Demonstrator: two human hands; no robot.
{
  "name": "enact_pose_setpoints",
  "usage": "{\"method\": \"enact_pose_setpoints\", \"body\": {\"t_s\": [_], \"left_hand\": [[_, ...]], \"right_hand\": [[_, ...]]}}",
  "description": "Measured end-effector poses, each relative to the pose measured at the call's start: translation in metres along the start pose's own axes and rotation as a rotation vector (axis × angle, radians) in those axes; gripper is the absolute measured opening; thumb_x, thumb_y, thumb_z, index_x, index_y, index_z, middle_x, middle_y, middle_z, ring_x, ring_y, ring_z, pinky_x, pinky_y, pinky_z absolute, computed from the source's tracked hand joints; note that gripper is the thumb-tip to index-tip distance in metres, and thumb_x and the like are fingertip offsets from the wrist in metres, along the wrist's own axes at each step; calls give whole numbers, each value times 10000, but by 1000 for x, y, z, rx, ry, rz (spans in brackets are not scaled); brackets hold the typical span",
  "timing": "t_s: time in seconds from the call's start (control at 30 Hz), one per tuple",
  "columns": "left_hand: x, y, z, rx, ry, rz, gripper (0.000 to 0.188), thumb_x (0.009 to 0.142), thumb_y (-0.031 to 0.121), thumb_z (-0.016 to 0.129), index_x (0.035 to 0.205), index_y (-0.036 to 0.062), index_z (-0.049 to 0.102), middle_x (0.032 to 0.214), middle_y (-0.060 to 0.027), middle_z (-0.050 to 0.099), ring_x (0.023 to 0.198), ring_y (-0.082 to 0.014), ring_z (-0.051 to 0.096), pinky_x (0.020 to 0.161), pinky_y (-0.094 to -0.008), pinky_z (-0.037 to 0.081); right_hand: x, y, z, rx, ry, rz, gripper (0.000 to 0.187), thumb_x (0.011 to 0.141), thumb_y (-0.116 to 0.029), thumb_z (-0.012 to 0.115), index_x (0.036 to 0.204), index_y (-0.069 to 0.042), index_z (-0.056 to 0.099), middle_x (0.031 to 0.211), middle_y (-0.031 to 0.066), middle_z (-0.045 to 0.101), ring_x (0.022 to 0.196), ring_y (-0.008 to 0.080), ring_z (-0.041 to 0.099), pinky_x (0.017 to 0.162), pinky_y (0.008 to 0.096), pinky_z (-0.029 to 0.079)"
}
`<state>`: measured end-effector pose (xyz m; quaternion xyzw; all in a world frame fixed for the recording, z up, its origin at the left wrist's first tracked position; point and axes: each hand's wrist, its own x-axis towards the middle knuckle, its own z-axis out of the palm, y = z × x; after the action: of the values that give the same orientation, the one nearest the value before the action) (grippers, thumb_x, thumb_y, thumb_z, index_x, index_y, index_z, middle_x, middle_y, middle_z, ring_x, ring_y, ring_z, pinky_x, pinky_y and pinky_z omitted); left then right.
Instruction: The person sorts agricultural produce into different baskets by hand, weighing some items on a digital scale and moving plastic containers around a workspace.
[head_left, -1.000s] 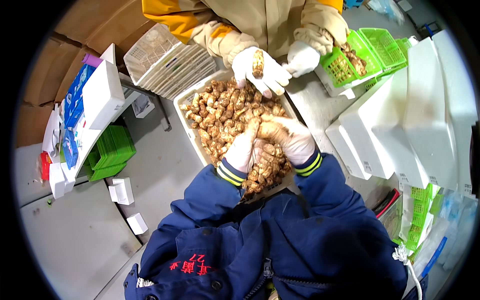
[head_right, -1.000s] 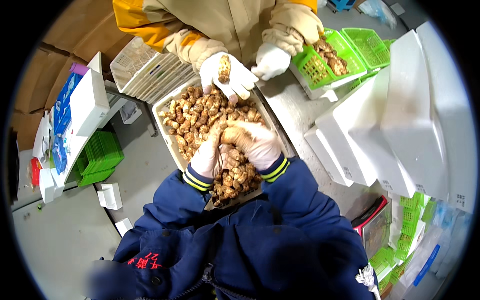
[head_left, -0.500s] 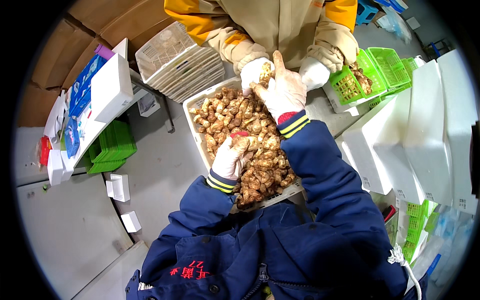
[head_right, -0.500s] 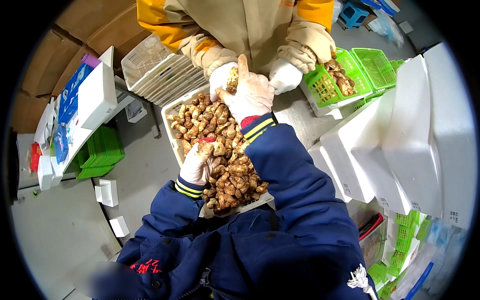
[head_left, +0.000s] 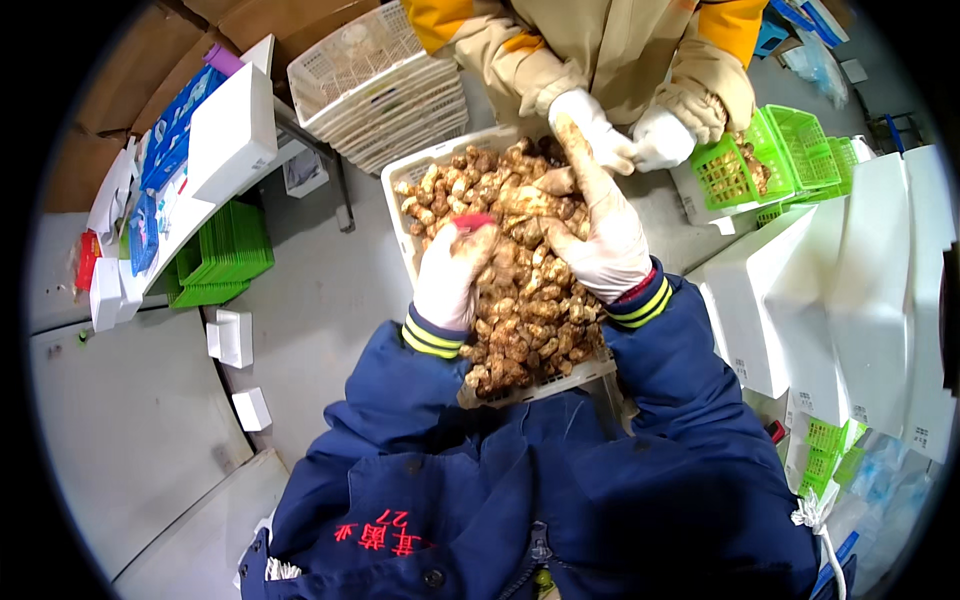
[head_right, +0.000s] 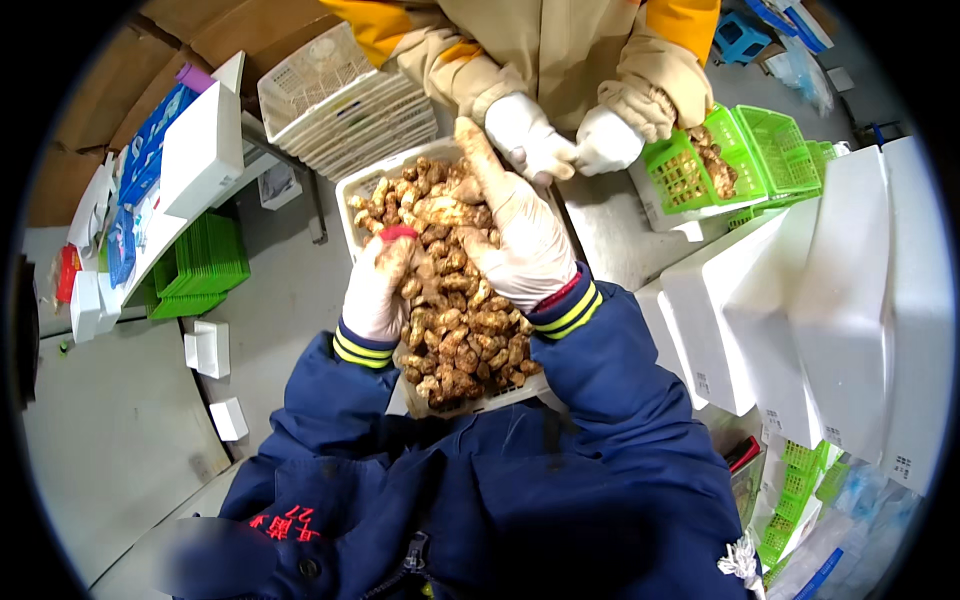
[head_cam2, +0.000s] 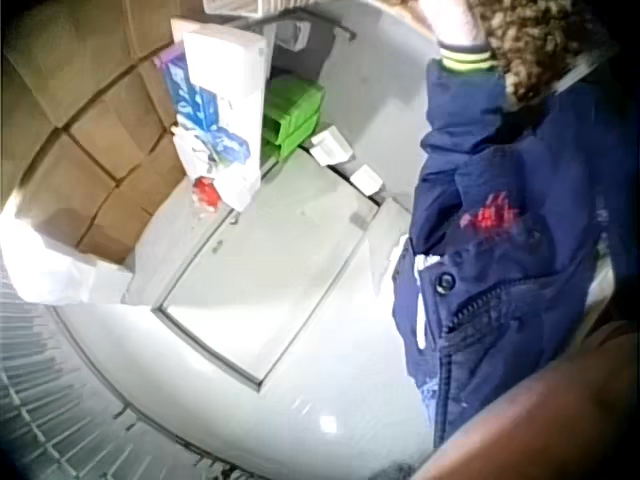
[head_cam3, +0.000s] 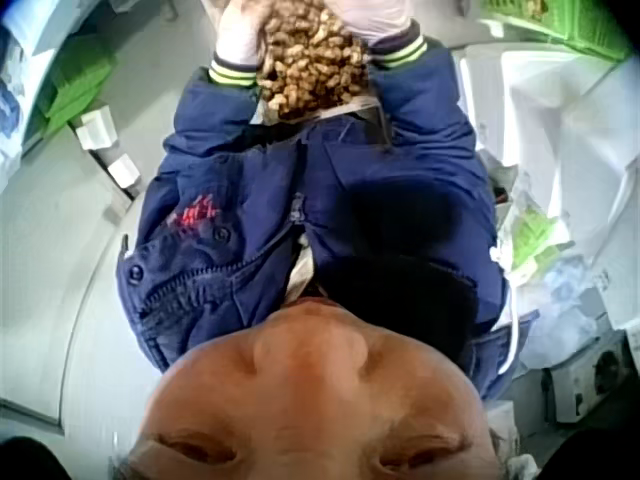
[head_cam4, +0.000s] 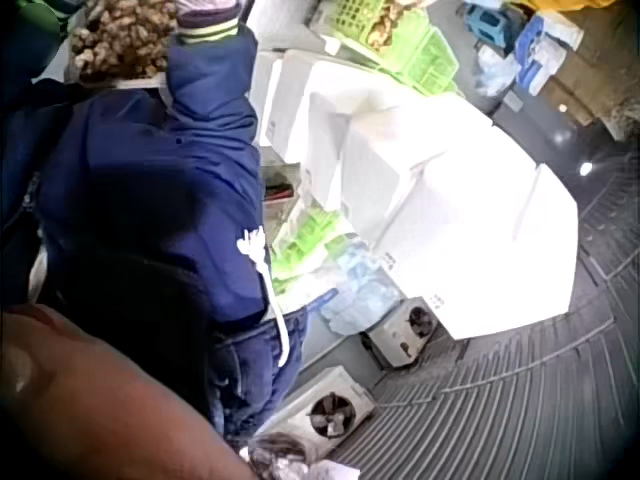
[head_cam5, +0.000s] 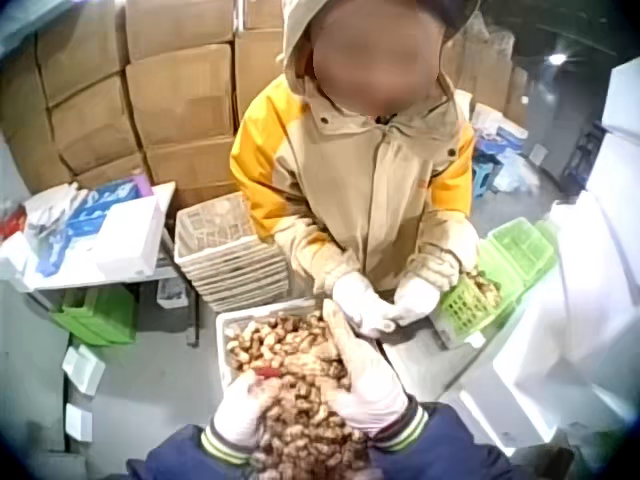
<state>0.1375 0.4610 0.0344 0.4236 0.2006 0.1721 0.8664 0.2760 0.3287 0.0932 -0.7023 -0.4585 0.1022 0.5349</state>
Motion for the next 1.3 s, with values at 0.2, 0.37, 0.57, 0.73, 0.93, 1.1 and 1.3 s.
{"method": "enact_pose_setpoints", "body": {"t_s": [0.2,0.37,0.57,0.73,0.93,1.1,1.3], "left_hand": [[-1,-1,11,28,42,6,191,878,93,671,1034,-14,648,941,-48,664,840,-98,606,774,-224,475],[-5,-5,16,46,29,7,178,873,79,673,1023,-13,650,931,-40,667,828,-87,596,763,-218,466],[-11,-3,21,133,18,9,180,870,114,678,1004,-4,659,890,-10,652,803,-67,576,739,-207,451],[-12,-5,13,175,13,-39,189,867,121,679,1006,-6,659,875,-11,650,785,-64,570,721,-207,448],[-19,-2,8,150,-20,-44,259,857,33,658,1102,-40,614,1035,-105,665,889,-136,624,811,-249,488],[-27,7,8,228,-38,52,352,814,-8,685,1149,-46,583,1111,-133,651,962,-168,633,864,-284,510],[-35,5,12,266,-114,82,398,821,28,680,1199,-25,569,1112,-102,640,1027,-162,605,914,-291,482]], "right_hand": [[-23,0,9,-29,37,-159,886,638,98,701,1441,18,335,1349,141,528,964,232,634,846,302,512],[-39,0,16,334,64,90,827,712,94,725,1432,57,320,1202,160,600,994,179,634,884,273,489],[-51,3,22,614,143,219,750,710,154,692,1382,90,365,1336,160,502,1072,192,592,926,303,498],[-55,8,25,511,118,98,718,727,186,641,1381,66,371,1334,162,494,1122,214,571,942,316,498],[-55,2,29,542,109,153,713,744,141,669,1384,54,366,1319,169,510,1143,220,571,945,320,498],[-61,-5,23,742,22,396,695,783,58,688,1394,19,360,1298,151,517,1195,211,526,974,314,468],[-72,-2,20,952,126,535,626,773,35,722,1327,33,430,1257,111,535,1175,190,506,1012,321,440]]}}
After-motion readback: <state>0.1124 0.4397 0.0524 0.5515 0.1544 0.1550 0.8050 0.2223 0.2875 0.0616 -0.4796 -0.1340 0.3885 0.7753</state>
